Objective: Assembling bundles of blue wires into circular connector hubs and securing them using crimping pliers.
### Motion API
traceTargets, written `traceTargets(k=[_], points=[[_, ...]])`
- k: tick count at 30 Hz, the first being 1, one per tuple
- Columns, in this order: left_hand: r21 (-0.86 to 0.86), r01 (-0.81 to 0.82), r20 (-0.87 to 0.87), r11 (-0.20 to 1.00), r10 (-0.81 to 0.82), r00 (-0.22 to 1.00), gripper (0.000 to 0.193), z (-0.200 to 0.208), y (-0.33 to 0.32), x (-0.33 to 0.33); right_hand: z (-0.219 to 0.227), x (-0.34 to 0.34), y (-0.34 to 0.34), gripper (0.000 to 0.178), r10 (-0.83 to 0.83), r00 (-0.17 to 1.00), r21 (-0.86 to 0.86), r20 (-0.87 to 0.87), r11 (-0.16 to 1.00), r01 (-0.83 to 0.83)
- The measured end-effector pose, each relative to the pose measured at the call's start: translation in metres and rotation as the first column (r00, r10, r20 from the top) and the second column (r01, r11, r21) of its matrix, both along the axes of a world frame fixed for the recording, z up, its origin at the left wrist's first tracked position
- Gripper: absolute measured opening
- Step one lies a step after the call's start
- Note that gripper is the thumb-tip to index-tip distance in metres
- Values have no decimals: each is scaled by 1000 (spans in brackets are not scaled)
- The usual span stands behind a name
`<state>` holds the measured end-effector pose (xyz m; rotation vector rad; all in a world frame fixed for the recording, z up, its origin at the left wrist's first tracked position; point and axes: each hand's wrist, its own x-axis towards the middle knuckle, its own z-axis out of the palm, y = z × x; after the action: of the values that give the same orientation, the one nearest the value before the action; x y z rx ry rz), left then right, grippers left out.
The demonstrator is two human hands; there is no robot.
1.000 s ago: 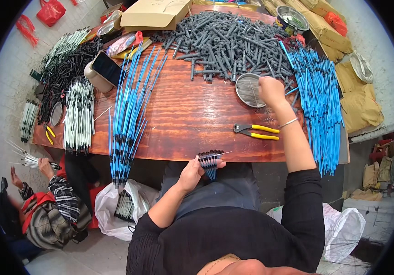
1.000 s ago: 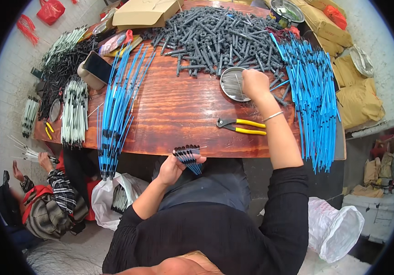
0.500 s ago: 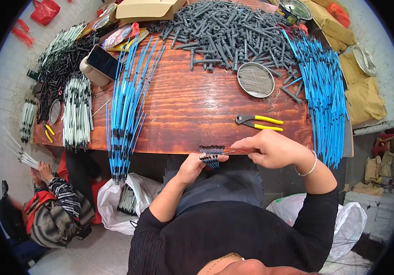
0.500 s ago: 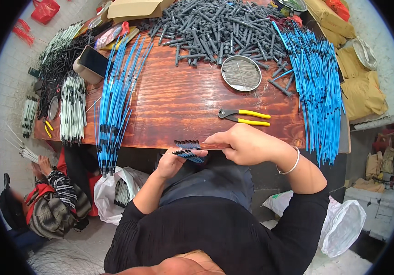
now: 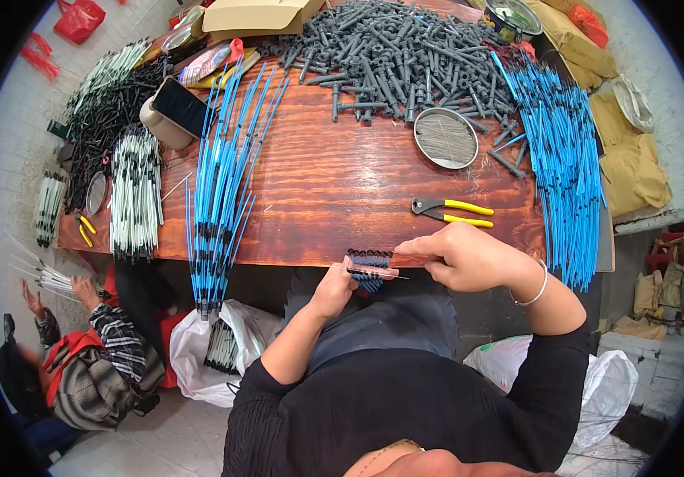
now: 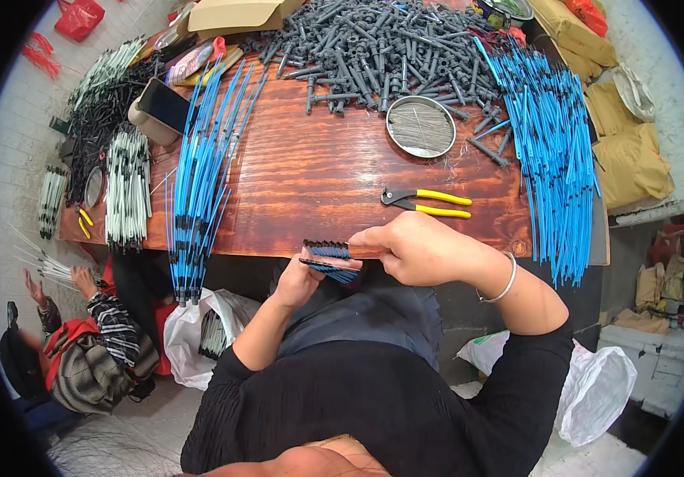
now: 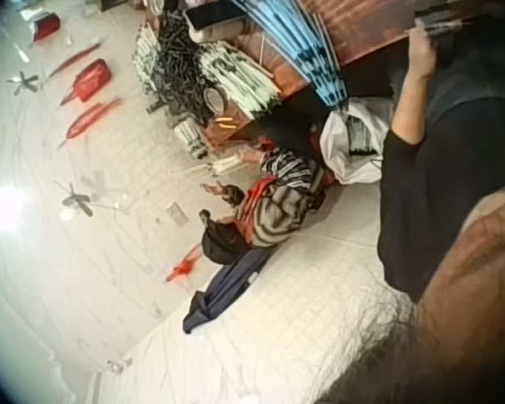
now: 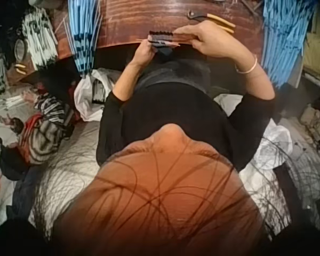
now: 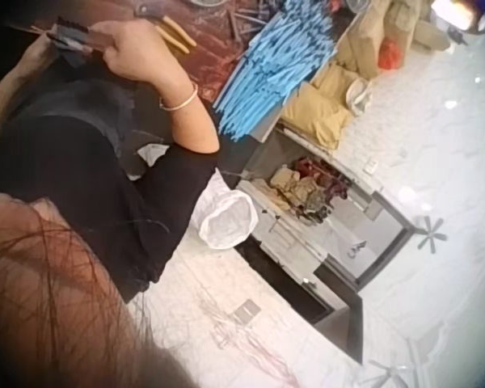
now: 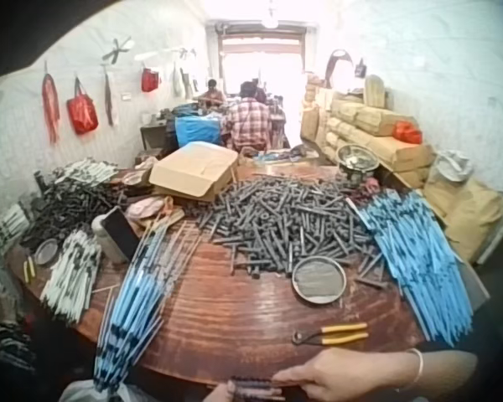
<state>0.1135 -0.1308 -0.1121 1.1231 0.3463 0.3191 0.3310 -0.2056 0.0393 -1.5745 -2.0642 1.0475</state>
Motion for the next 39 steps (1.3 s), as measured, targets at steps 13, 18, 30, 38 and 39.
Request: traceTargets(k=[13, 18, 30, 38, 39], points=[[-26, 13, -16, 1000, -13, 1000, 72, -2, 2, 0, 13, -10, 14, 25, 72, 962, -1, 262, 997, -75], [-9, 60, 16, 998, -60, 998, 71, -1, 4, 1, -5, -6, 11, 15, -5, 1000, 91, 21, 996, 3], [-23, 23, 20, 999, -23, 1000, 69, -3, 1, 2, 1, -6, 19, 21, 58, 993, 115, 105, 991, -70], [-3, -50, 41, 999, 50, 998, 68, -7, -2, 5, 5, -14, 20, 36, 83, 989, 96, 126, 991, -95], [-20, -47, 34, 999, 47, 998, 68, -8, -2, 5, 8, -14, 21, 36, 82, 989, 96, 125, 991, -94]])
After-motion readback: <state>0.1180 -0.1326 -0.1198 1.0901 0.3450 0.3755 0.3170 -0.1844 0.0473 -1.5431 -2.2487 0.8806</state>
